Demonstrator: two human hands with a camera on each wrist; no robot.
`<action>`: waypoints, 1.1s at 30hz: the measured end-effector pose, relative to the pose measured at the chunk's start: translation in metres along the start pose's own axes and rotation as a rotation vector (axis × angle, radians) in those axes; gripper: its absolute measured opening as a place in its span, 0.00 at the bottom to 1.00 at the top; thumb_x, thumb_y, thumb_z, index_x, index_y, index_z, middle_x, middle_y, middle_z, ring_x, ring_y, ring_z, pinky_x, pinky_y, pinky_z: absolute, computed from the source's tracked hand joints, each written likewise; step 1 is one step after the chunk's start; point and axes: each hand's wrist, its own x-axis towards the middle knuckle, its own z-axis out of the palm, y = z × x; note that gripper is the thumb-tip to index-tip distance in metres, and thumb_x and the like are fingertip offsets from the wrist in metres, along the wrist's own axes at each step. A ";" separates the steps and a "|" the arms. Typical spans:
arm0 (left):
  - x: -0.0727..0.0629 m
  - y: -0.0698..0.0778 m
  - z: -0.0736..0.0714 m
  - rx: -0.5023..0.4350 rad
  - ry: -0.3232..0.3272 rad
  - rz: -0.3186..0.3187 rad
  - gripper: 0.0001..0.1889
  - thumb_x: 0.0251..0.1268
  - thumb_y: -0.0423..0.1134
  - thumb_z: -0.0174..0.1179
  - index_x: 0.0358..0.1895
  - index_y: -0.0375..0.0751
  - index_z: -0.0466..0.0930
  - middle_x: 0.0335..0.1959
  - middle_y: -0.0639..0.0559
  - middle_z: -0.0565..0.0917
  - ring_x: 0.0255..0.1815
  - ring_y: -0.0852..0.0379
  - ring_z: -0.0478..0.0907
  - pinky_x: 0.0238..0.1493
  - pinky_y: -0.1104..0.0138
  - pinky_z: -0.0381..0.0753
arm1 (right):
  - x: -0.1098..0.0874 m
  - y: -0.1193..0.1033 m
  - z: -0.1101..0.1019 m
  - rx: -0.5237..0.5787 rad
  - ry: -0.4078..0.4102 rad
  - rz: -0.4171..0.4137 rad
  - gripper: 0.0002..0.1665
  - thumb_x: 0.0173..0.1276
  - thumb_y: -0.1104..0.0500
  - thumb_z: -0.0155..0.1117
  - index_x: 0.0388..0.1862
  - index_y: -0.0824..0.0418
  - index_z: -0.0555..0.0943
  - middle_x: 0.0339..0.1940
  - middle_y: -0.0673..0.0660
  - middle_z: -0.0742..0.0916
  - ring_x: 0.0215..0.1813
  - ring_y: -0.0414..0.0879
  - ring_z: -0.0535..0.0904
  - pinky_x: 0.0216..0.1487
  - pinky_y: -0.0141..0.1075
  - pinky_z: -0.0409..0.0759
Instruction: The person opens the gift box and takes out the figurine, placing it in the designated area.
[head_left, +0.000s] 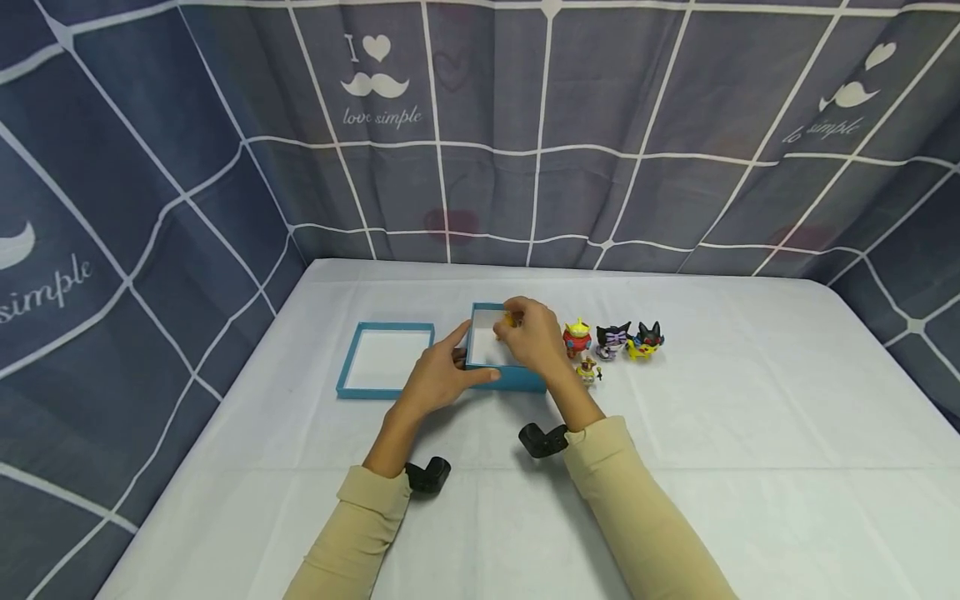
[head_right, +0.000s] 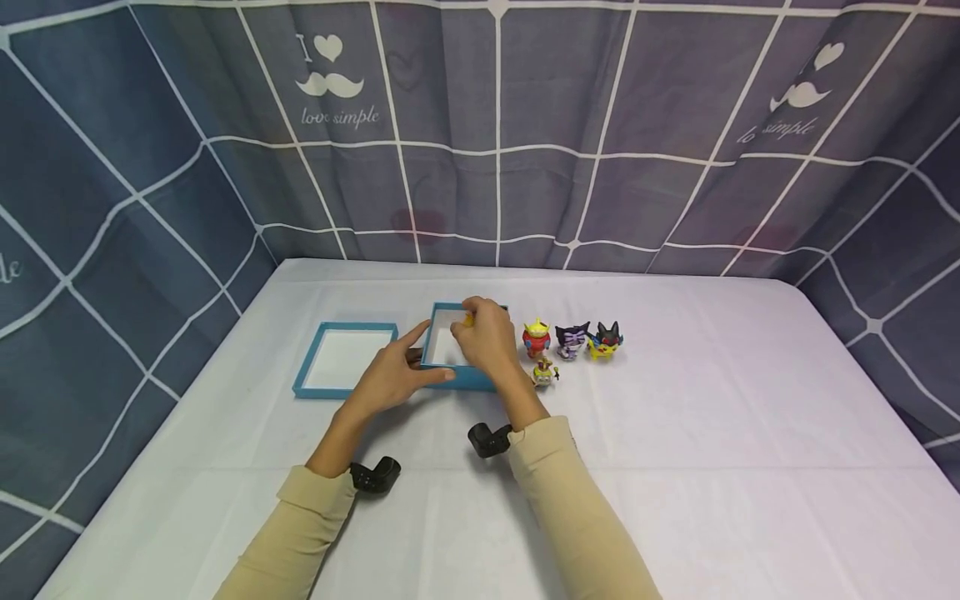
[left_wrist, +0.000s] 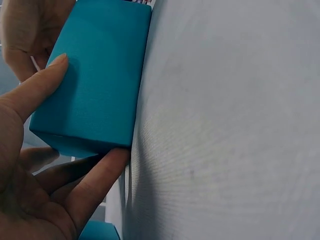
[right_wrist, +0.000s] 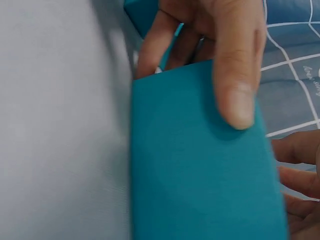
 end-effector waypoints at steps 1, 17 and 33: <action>0.000 0.000 0.000 -0.003 0.000 0.001 0.52 0.54 0.54 0.74 0.79 0.42 0.54 0.60 0.31 0.77 0.62 0.42 0.76 0.58 0.50 0.76 | 0.000 0.002 0.001 0.015 0.010 0.004 0.20 0.65 0.64 0.68 0.54 0.72 0.81 0.49 0.66 0.85 0.50 0.57 0.80 0.51 0.47 0.77; 0.000 -0.001 0.003 -0.001 0.003 0.004 0.51 0.55 0.54 0.73 0.79 0.43 0.54 0.59 0.32 0.78 0.60 0.43 0.77 0.57 0.50 0.76 | 0.003 0.006 0.006 -0.053 -0.060 0.071 0.25 0.67 0.64 0.67 0.62 0.69 0.77 0.58 0.66 0.82 0.55 0.59 0.80 0.53 0.49 0.78; 0.000 0.001 0.002 0.008 0.002 0.002 0.51 0.56 0.53 0.73 0.79 0.43 0.53 0.60 0.33 0.78 0.61 0.44 0.77 0.57 0.51 0.76 | 0.006 0.006 0.008 -0.072 -0.162 0.048 0.26 0.67 0.66 0.66 0.64 0.68 0.76 0.56 0.64 0.83 0.55 0.56 0.81 0.54 0.48 0.78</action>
